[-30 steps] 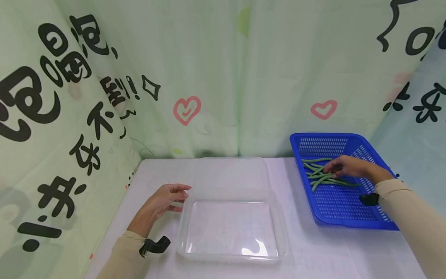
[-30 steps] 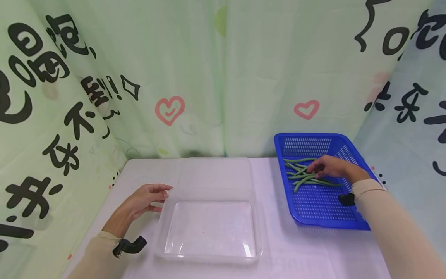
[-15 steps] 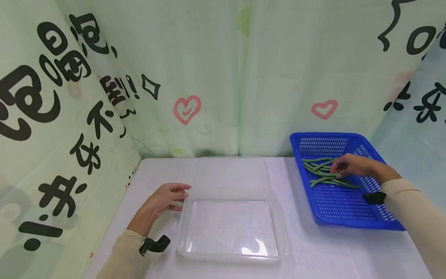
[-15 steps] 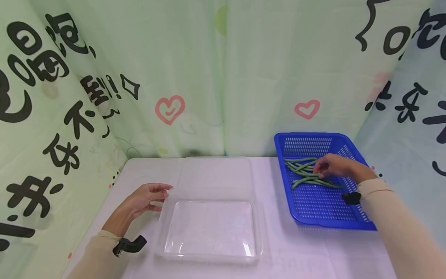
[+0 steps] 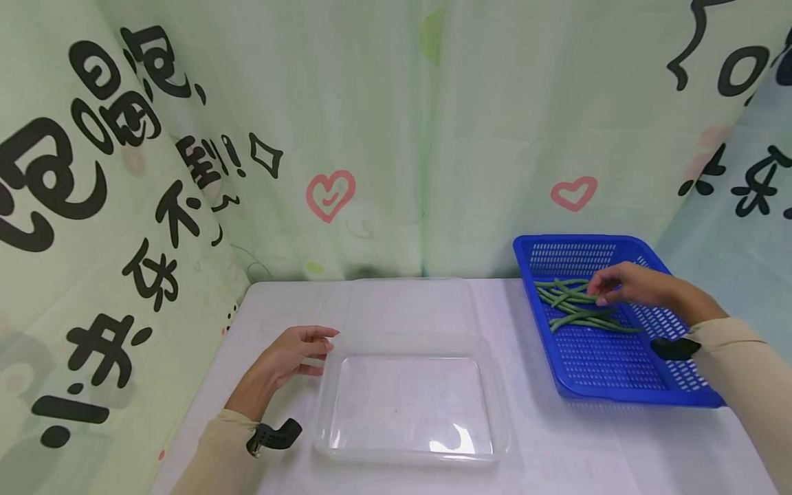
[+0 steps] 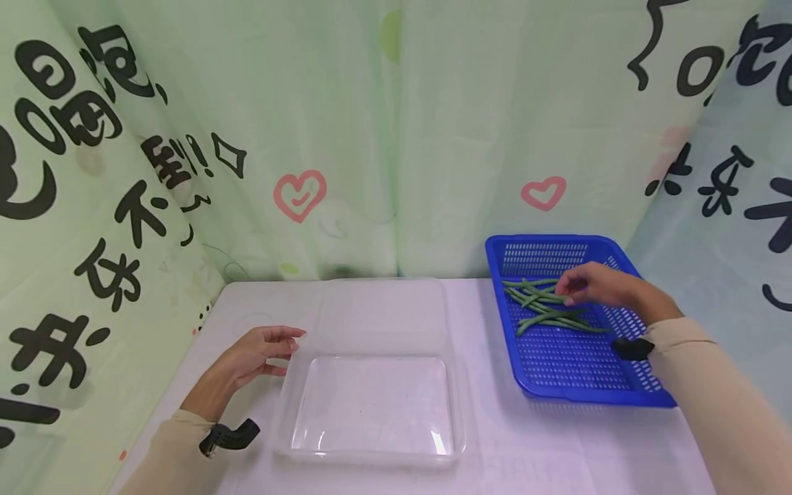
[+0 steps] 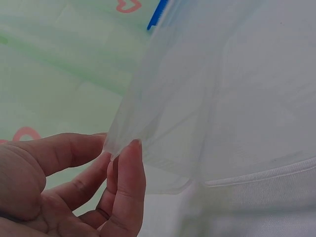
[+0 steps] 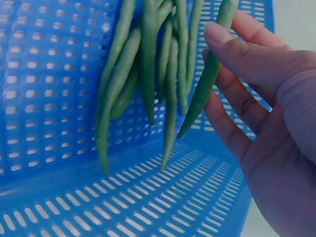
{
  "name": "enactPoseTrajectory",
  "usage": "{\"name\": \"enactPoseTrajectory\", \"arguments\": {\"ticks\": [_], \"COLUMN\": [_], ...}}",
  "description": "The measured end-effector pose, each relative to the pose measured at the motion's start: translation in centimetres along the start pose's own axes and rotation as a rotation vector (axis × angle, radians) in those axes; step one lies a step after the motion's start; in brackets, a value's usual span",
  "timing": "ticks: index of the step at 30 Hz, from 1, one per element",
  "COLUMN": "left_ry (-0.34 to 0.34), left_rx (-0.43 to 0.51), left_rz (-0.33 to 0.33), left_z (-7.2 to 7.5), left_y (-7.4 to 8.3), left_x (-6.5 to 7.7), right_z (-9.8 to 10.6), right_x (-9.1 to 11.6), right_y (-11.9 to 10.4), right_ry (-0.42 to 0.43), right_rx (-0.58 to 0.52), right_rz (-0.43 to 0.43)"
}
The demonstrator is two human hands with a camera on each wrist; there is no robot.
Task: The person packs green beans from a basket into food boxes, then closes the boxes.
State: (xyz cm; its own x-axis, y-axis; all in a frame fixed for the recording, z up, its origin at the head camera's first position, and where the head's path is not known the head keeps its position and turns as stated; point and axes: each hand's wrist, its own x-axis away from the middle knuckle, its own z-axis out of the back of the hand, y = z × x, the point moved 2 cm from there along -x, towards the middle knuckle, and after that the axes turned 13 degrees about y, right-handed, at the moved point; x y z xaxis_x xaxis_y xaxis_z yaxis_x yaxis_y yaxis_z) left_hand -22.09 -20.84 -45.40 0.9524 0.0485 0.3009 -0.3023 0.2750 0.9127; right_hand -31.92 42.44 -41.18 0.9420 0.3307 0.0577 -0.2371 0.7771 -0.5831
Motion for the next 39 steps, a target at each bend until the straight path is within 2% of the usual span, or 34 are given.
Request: {"name": "enactPoseTrajectory", "arguments": {"ticks": [7,14,19,25,31,39], "left_ry": [-0.001,0.001,-0.004,-0.005,0.0,0.005], "left_rx": [0.005,0.004,0.008,0.007,0.001,-0.003], "left_rz": [0.001,0.002,0.005,0.007,0.005,0.006], "left_z": [0.0,0.0,0.1,0.1,0.1,0.0], "left_y": [-0.1,0.0,0.0,0.0,0.0,0.0], "left_x": [0.0,0.1,0.0,-0.1,0.0,-0.1], "right_z": [0.7,1.5,1.8,1.7,1.5,1.1], "right_x": [0.3,0.7,0.7,0.9,1.0,1.1], "right_y": [-1.3,-2.6,-3.5,-5.3,-7.2,-9.4], "right_ry": [0.071,0.133,0.134,0.132,0.112,0.07], "right_rx": [-0.02,-0.087,-0.076,-0.061,-0.033,-0.061], "right_rz": [0.037,0.112,0.104,0.185,0.225,0.329]}}
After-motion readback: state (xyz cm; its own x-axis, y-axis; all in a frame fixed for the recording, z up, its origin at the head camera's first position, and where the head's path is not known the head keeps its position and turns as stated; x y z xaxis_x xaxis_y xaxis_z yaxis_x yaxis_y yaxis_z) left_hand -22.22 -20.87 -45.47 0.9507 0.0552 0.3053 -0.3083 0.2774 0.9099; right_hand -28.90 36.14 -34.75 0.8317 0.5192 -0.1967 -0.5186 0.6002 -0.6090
